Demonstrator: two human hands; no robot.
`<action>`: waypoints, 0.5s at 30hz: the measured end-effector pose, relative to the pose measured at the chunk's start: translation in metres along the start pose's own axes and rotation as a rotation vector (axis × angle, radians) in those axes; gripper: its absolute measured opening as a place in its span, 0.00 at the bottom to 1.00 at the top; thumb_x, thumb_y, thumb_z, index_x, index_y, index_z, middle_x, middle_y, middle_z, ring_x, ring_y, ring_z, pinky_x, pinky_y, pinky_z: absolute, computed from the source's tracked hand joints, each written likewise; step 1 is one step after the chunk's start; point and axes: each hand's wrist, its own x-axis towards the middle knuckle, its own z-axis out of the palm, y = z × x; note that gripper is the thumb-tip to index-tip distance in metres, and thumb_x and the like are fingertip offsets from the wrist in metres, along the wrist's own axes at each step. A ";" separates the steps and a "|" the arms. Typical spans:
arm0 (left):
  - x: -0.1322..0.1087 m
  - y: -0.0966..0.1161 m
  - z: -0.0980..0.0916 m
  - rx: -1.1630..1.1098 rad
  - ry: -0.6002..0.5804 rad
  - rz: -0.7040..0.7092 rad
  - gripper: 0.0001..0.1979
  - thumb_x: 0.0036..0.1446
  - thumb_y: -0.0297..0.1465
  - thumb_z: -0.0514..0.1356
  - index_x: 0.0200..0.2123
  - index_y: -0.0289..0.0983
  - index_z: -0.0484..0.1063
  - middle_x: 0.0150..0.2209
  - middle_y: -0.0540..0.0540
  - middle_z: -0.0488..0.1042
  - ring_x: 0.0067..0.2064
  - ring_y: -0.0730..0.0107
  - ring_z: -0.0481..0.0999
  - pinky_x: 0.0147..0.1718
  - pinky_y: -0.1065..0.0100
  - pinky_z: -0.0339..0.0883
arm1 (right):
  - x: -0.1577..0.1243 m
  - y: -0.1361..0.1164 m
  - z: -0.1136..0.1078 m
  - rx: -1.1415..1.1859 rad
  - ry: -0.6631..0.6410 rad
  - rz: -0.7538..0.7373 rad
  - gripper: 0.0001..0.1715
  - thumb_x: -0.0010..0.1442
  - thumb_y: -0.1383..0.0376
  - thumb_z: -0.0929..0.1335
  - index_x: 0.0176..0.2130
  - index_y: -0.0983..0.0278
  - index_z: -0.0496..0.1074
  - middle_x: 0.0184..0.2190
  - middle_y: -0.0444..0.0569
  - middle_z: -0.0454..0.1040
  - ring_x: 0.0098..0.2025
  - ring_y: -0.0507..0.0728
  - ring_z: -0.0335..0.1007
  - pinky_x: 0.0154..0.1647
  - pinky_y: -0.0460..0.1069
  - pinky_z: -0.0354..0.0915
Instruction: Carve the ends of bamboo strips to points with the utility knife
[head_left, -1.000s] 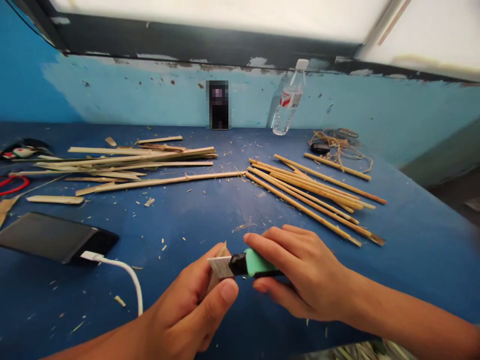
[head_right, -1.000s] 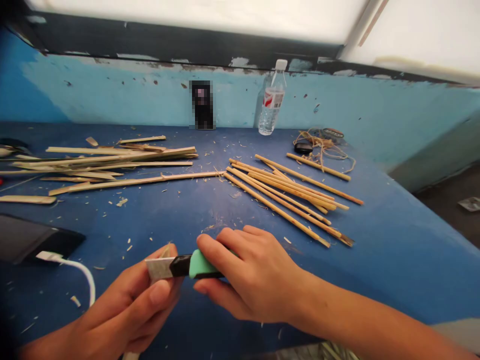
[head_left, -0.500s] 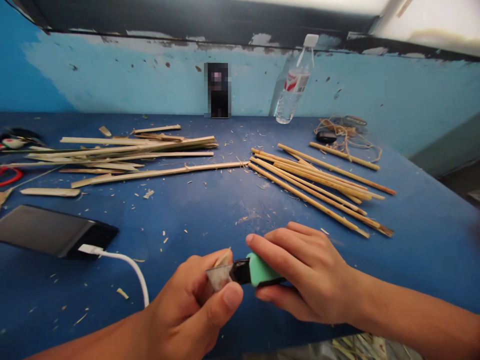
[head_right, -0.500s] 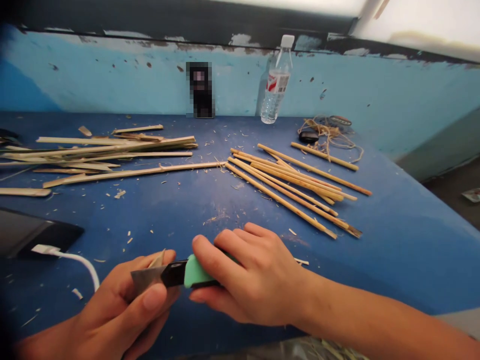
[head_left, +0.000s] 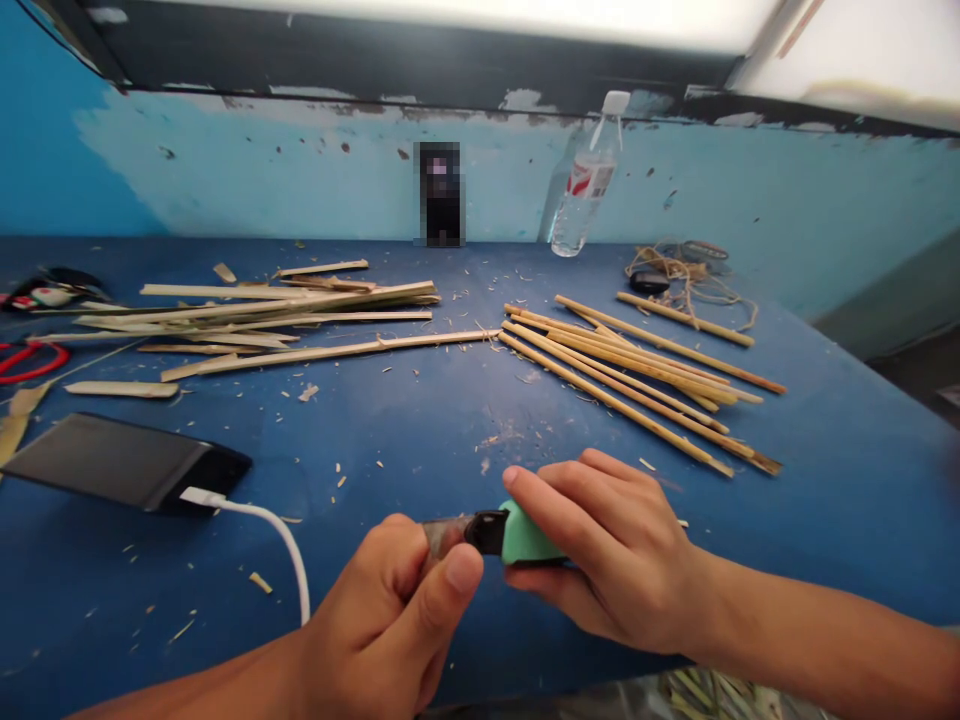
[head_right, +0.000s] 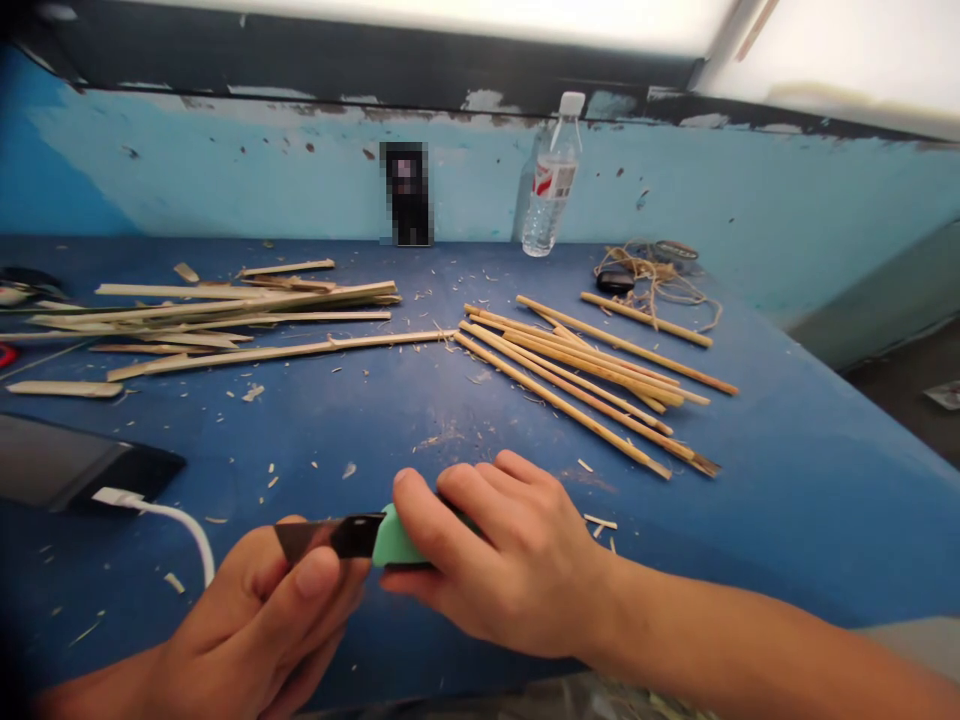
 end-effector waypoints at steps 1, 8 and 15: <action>0.000 0.001 0.000 -0.006 -0.011 0.000 0.34 0.67 0.60 0.46 0.20 0.40 0.59 0.14 0.57 0.49 0.13 0.80 0.49 0.13 0.72 0.43 | 0.001 0.000 0.000 -0.004 0.011 0.003 0.25 0.76 0.52 0.59 0.58 0.69 0.65 0.34 0.50 0.81 0.30 0.55 0.76 0.31 0.53 0.66; 0.000 0.021 0.002 -0.062 -0.013 0.099 0.23 0.67 0.54 0.57 0.35 0.39 0.66 0.21 0.58 0.54 0.19 0.81 0.51 0.17 0.73 0.42 | 0.001 0.004 0.003 0.113 -0.045 -0.009 0.24 0.76 0.52 0.58 0.58 0.67 0.65 0.36 0.48 0.79 0.29 0.54 0.73 0.30 0.52 0.64; 0.001 0.021 0.009 -0.028 0.203 0.177 0.15 0.69 0.47 0.58 0.40 0.42 0.66 0.26 0.55 0.60 0.26 0.73 0.56 0.22 0.73 0.50 | -0.001 0.010 0.006 0.184 -0.081 0.032 0.23 0.75 0.53 0.60 0.57 0.66 0.64 0.35 0.47 0.77 0.30 0.55 0.71 0.31 0.52 0.62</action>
